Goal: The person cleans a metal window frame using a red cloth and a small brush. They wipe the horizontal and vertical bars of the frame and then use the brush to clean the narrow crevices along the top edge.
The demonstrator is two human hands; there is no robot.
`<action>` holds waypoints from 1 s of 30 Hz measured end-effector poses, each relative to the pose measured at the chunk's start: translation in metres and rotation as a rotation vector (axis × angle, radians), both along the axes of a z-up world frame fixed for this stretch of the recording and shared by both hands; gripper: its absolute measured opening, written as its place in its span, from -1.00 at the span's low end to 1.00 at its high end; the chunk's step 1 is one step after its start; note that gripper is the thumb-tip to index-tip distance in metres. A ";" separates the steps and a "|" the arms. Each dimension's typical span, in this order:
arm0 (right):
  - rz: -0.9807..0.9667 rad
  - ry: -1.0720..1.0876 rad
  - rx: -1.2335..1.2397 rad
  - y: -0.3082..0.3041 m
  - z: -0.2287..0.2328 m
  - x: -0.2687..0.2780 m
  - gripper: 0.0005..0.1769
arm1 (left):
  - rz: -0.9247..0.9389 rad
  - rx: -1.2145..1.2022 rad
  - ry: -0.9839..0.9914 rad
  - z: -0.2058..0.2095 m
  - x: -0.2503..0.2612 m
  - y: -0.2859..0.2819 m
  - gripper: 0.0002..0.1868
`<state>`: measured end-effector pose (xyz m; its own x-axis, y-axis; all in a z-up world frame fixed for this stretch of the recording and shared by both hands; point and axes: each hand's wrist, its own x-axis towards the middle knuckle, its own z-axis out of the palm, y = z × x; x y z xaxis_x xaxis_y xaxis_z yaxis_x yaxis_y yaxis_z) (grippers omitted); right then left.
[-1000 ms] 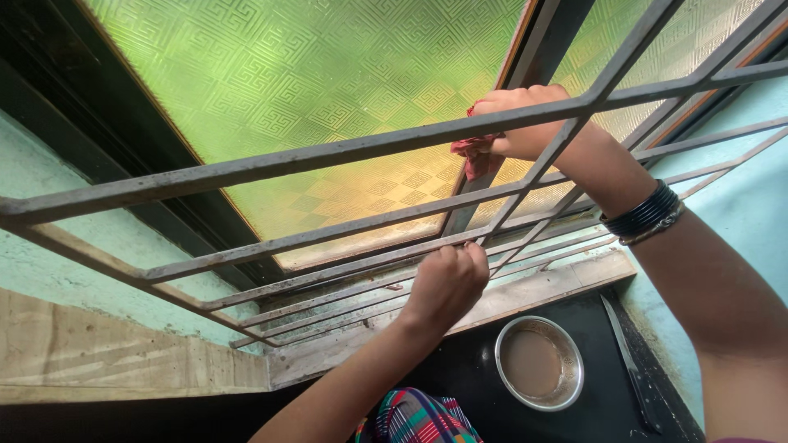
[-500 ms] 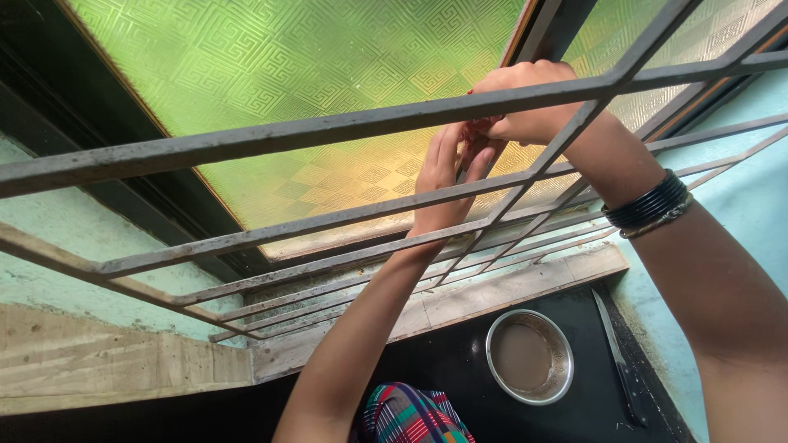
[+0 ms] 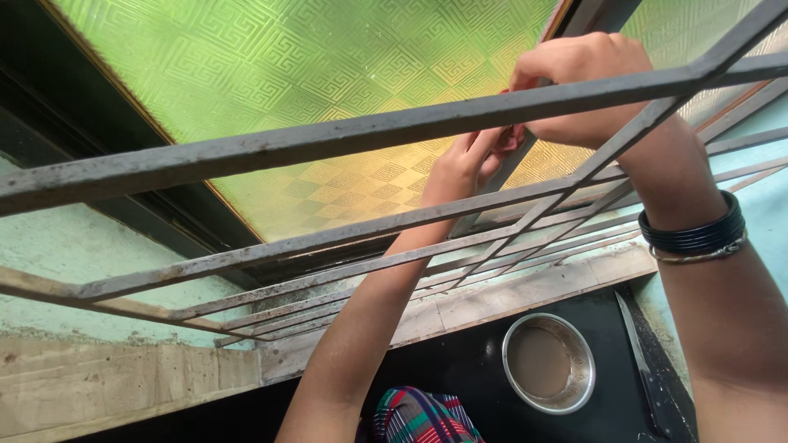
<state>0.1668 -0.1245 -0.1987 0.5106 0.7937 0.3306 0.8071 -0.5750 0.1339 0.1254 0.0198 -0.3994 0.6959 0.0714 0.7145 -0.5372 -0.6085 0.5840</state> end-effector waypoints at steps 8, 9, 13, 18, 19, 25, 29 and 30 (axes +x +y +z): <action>-0.022 0.009 0.106 -0.002 0.003 -0.013 -0.91 | -0.032 0.224 0.246 -0.023 -0.004 0.013 -0.45; -0.018 0.039 0.135 -0.002 0.005 -0.017 -0.91 | -0.035 0.260 0.290 -0.024 -0.005 0.015 -0.50; -0.028 0.308 0.333 -0.008 0.006 -0.037 -0.87 | -0.124 0.294 0.392 -0.028 -0.006 0.023 -0.71; 0.055 -0.109 0.446 -0.046 -0.026 -0.093 -0.93 | -0.128 0.369 0.432 -0.035 0.000 0.026 -0.70; -0.043 -0.284 0.586 -0.046 -0.050 -0.109 -0.92 | -0.127 0.384 0.457 -0.038 -0.001 0.026 -0.71; -0.019 -0.191 0.948 -0.023 -0.202 -0.153 -0.87 | -0.166 0.384 0.562 -0.046 0.000 0.031 -0.77; -0.204 0.054 0.706 -0.027 -0.234 -0.131 -0.76 | -0.162 0.351 0.494 -0.055 0.000 0.030 -0.71; -0.187 0.062 0.667 -0.027 -0.230 -0.122 -0.67 | -0.159 0.358 0.494 -0.054 0.001 0.031 -0.70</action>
<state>0.0451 -0.1516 -0.4289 0.6526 0.3279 0.6831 0.6813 -0.6485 -0.3396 0.1268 0.0505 -0.4535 0.9324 -0.2443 0.2663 -0.3561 -0.7469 0.5615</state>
